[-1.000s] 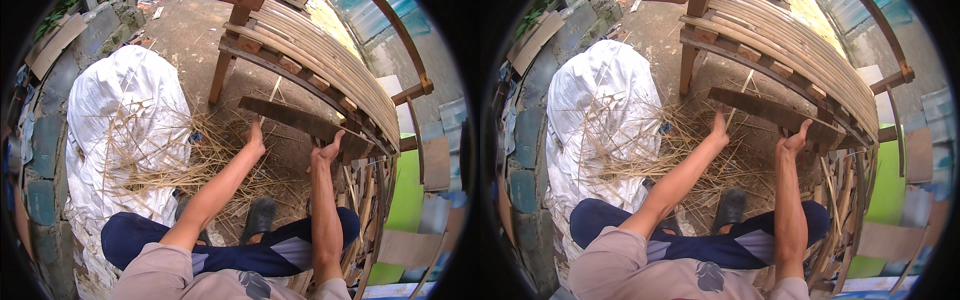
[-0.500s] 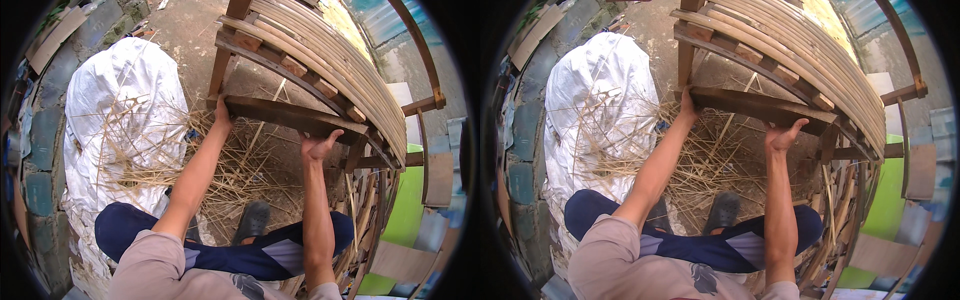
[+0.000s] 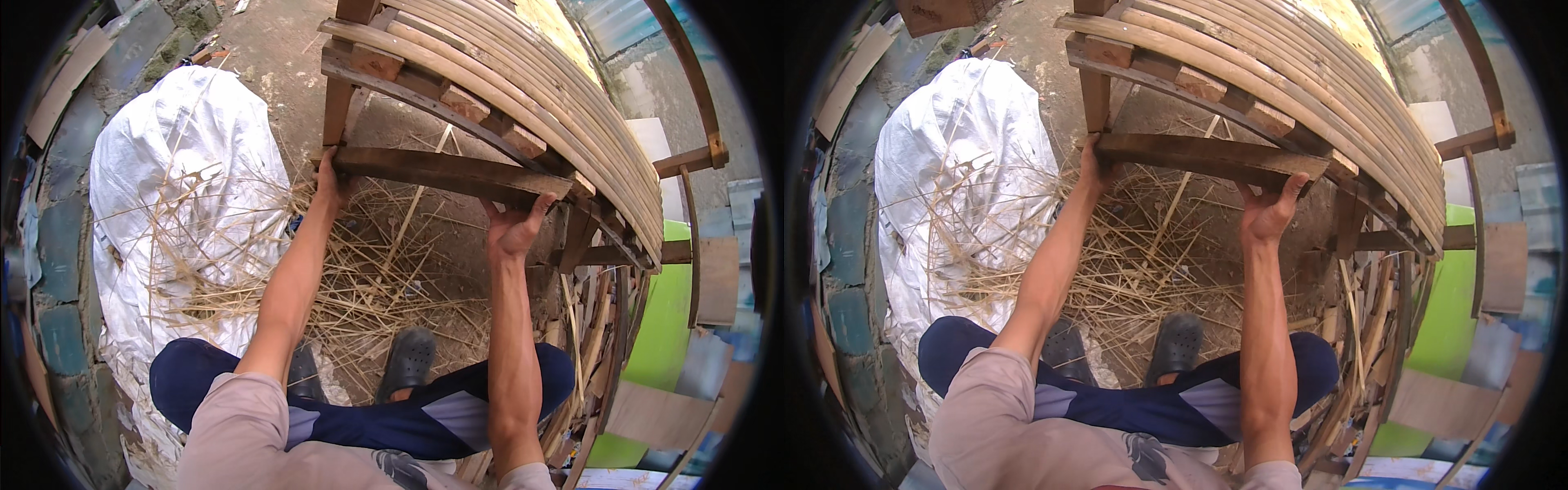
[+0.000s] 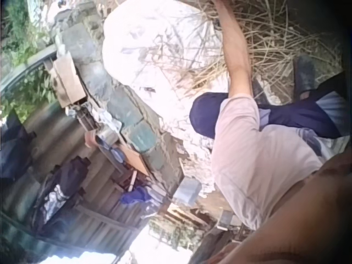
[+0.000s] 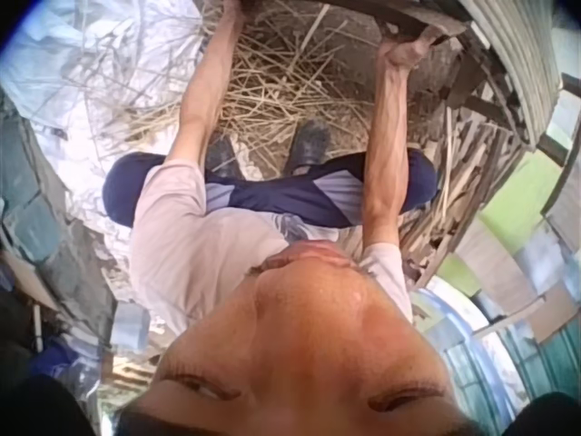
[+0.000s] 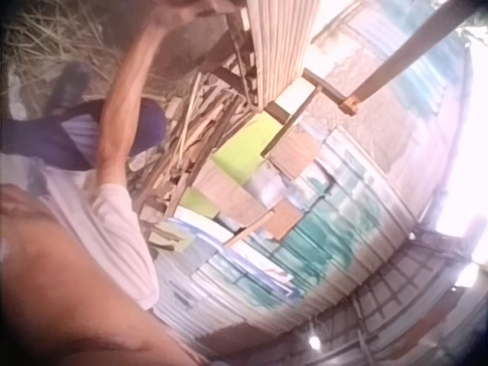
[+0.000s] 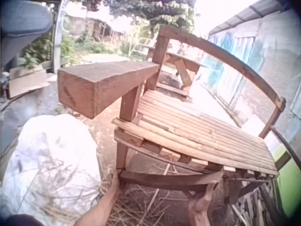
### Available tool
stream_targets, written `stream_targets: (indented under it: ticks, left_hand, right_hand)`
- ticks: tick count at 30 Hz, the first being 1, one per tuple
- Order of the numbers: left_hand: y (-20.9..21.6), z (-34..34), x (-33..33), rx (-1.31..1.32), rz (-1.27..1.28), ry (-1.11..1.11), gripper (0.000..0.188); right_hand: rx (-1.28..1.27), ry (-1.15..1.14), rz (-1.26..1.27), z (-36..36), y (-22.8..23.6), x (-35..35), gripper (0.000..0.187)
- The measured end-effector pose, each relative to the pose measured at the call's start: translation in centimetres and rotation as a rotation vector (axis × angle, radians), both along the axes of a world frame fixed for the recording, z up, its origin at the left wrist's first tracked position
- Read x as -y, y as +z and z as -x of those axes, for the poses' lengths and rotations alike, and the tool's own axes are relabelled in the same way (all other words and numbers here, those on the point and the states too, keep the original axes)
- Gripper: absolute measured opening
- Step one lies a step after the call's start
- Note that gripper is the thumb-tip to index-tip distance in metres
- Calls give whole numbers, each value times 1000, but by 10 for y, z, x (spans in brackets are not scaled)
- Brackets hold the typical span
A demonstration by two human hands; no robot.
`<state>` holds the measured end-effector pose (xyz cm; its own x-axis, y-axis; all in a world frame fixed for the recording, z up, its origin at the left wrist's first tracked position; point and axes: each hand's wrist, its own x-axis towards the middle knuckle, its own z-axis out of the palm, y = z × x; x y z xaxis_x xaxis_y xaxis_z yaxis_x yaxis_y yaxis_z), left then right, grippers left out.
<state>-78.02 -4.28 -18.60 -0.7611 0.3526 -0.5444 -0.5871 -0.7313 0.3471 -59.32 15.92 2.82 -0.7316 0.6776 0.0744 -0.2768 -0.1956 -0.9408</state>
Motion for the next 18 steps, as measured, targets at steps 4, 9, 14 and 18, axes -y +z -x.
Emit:
stream_targets:
  ticks: [4, 9, 14, 18]
  left_hand:
    - [-6, 3, -2, 43, -20, 63, 42]
    - [-22, 15, 11, -11, 217, -8, 44]
    - [-27, 19, 11, 12, 245, 1, 44]
    - [-28, 21, 13, -34, 222, -64, 45]
  right_hand:
    - [-35, -37, -5, -1, -2, -3, 85]
    - [-23, -33, -22, -1, -7, -10, 86]
    - [-25, -85, 7, 1, -8, -5, 87]
    - [44, -121, 4, -4, -9, -8, 87]
